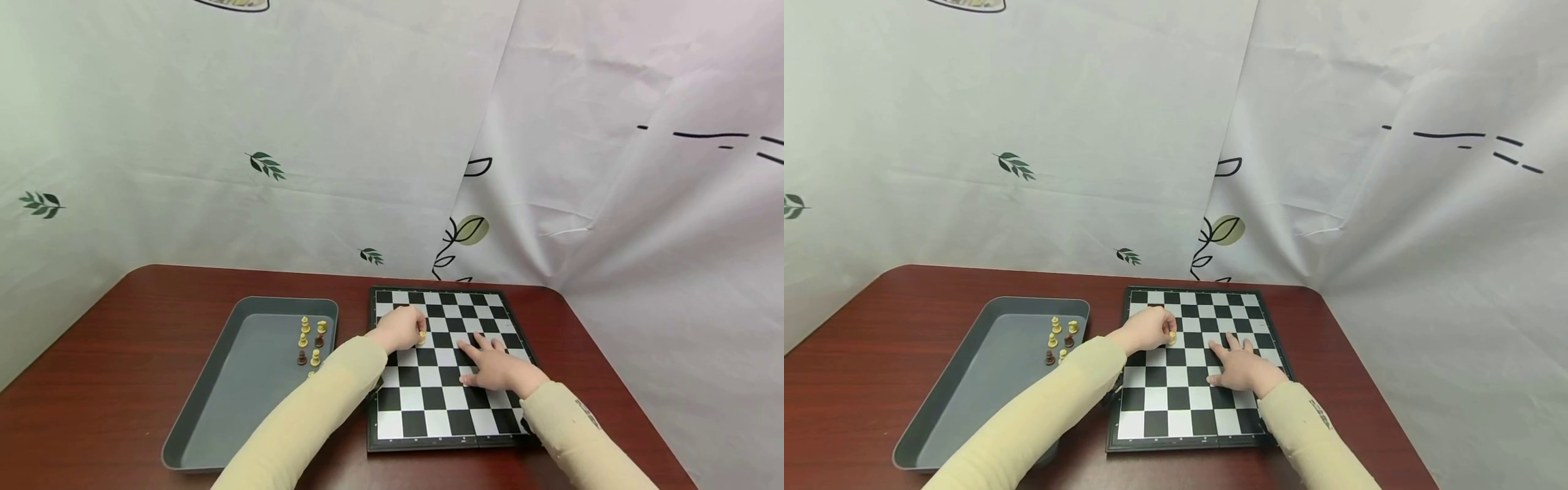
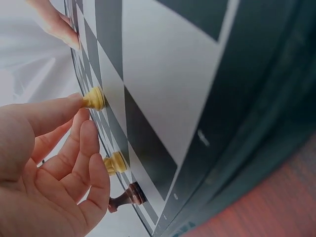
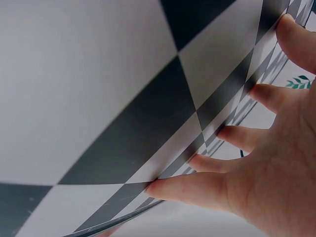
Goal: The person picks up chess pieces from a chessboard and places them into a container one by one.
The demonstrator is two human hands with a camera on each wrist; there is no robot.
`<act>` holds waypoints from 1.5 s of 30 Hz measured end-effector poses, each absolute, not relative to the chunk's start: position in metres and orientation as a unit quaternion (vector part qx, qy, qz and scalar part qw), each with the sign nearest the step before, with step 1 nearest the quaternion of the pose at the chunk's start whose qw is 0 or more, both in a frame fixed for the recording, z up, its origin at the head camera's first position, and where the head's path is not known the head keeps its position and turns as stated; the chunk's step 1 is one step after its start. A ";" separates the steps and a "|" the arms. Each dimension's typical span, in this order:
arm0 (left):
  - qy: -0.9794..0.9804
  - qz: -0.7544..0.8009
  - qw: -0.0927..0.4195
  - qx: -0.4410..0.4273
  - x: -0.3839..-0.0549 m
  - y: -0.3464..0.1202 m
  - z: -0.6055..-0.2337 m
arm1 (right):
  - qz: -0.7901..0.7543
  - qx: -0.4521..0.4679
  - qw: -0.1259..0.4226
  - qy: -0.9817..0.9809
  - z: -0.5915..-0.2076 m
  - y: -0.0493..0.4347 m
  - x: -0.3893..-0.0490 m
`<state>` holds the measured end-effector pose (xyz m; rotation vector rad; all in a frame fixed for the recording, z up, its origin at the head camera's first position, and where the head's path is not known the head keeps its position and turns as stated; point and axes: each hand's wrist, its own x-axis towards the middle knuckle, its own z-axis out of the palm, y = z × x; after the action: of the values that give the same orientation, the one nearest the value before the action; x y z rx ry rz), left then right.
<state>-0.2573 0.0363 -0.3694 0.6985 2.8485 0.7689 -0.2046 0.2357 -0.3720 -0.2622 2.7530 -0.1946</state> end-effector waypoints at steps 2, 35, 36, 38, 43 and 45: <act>0.937 0.257 0.055 0.232 -0.257 0.036 -0.368 | -0.069 -0.094 0.184 0.976 -0.372 0.236 -0.205; 0.918 0.291 0.045 0.266 -0.238 0.015 -0.361 | -0.059 -0.098 0.179 0.977 -0.370 0.235 -0.204; 0.918 0.290 0.046 0.266 -0.237 0.015 -0.361 | -0.059 -0.099 0.179 0.977 -0.370 0.235 -0.204; 0.918 0.291 0.049 0.264 -0.234 0.013 -0.360 | -0.060 -0.102 0.179 0.977 -0.370 0.235 -0.204; 0.913 0.298 0.050 0.273 -0.227 0.009 -0.357 | -0.061 -0.103 0.179 0.976 -0.371 0.236 -0.204; 0.910 0.301 0.045 0.281 -0.225 0.007 -0.356 | -0.062 -0.101 0.180 0.976 -0.371 0.236 -0.204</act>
<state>-0.2245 0.0074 -0.3562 0.8573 2.7812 0.9195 -0.2039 0.2356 -0.3708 -0.2853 2.7587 -0.1741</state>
